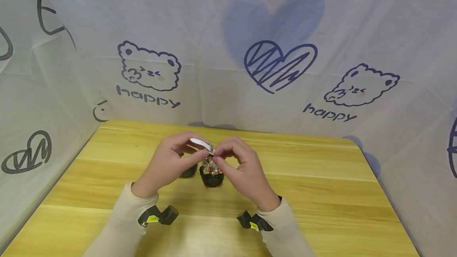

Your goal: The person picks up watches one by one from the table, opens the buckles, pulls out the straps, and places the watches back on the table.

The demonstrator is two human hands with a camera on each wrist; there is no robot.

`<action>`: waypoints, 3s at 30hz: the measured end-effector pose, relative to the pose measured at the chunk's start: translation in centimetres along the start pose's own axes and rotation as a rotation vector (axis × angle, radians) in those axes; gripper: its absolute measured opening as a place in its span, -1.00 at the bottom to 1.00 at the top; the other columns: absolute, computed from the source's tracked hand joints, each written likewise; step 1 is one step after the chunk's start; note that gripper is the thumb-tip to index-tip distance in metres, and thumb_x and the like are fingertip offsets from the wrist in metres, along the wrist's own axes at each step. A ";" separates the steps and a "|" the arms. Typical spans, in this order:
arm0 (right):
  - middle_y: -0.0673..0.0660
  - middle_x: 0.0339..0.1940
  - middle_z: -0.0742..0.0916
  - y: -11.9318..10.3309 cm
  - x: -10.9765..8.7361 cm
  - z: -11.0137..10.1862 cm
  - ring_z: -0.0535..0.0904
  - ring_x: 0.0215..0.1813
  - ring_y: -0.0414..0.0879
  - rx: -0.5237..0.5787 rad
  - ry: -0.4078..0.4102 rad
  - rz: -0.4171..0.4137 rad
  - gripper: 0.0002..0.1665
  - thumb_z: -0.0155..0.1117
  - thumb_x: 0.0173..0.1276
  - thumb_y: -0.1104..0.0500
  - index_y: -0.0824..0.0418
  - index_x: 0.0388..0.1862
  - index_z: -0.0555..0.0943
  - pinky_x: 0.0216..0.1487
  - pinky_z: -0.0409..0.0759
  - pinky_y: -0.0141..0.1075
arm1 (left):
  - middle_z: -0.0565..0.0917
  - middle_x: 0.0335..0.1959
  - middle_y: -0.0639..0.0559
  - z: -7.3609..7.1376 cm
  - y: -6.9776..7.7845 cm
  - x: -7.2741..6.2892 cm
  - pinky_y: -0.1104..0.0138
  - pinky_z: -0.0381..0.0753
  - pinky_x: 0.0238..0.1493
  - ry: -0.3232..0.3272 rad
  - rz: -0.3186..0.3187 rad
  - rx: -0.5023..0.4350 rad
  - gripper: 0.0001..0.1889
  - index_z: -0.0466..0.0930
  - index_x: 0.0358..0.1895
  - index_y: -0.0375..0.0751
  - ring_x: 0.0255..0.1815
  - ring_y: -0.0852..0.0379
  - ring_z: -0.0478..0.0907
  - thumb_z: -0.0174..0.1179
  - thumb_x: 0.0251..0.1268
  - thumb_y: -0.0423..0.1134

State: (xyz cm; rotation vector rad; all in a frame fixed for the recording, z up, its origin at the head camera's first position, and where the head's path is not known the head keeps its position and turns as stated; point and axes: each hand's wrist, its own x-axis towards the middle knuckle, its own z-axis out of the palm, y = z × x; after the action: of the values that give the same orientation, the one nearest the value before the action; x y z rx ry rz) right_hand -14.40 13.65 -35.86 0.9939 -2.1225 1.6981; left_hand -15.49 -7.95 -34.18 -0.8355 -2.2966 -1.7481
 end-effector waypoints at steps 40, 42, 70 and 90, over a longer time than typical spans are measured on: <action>0.14 -0.09 0.68 0.1 -0.2 -0.7 0.63 -0.14 -0.07 -0.047 0.015 -0.016 -0.73 0.30 0.38 0.52 0.17 -0.15 0.62 -0.09 0.70 -0.26 | 0.76 -0.09 0.15 0.3 -0.1 0.0 0.20 0.74 -0.09 -0.027 -0.014 0.008 -0.82 0.73 0.00 -0.04 -0.12 0.19 0.74 0.38 0.38 -0.21; 0.14 -0.11 0.68 0.1 -0.4 -1.0 0.63 -0.16 -0.07 -0.061 0.024 -0.002 -0.74 0.31 0.38 0.50 0.19 -0.11 0.61 -0.09 0.70 -0.25 | 0.76 -0.09 0.14 0.5 0.0 0.0 0.21 0.74 -0.09 -0.030 -0.013 0.005 -0.82 0.72 0.00 -0.04 -0.12 0.18 0.74 0.37 0.39 -0.20; 0.19 -0.30 0.76 4.7 -2.0 -6.2 0.68 -0.34 0.01 -0.189 0.259 0.392 -0.86 0.40 0.46 0.20 0.26 -0.12 0.70 -0.33 0.66 -0.37 | 0.72 -0.29 0.22 7.6 -6.6 2.4 0.31 0.71 -0.19 0.073 -0.057 0.242 -0.94 0.68 -0.16 0.02 -0.23 0.28 0.66 0.33 0.45 -0.14; 0.09 -0.29 0.73 11.5 -3.8 -3.0 0.69 -0.36 -0.06 -0.268 0.015 0.721 -0.89 0.35 0.50 0.15 0.17 -0.21 0.71 -0.29 0.71 -0.26 | 0.57 -0.56 0.17 9.1 -10.2 2.9 0.34 0.42 -0.56 -0.274 -0.200 0.776 -0.86 0.64 -0.33 -0.05 -0.61 0.22 0.42 0.27 0.48 -0.21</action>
State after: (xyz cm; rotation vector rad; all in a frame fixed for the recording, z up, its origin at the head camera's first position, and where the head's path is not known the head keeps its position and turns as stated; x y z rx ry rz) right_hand -19.58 18.78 -45.98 0.1276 -2.8052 1.5817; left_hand -21.05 -0.35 -44.44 -0.7193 -2.9661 -0.6611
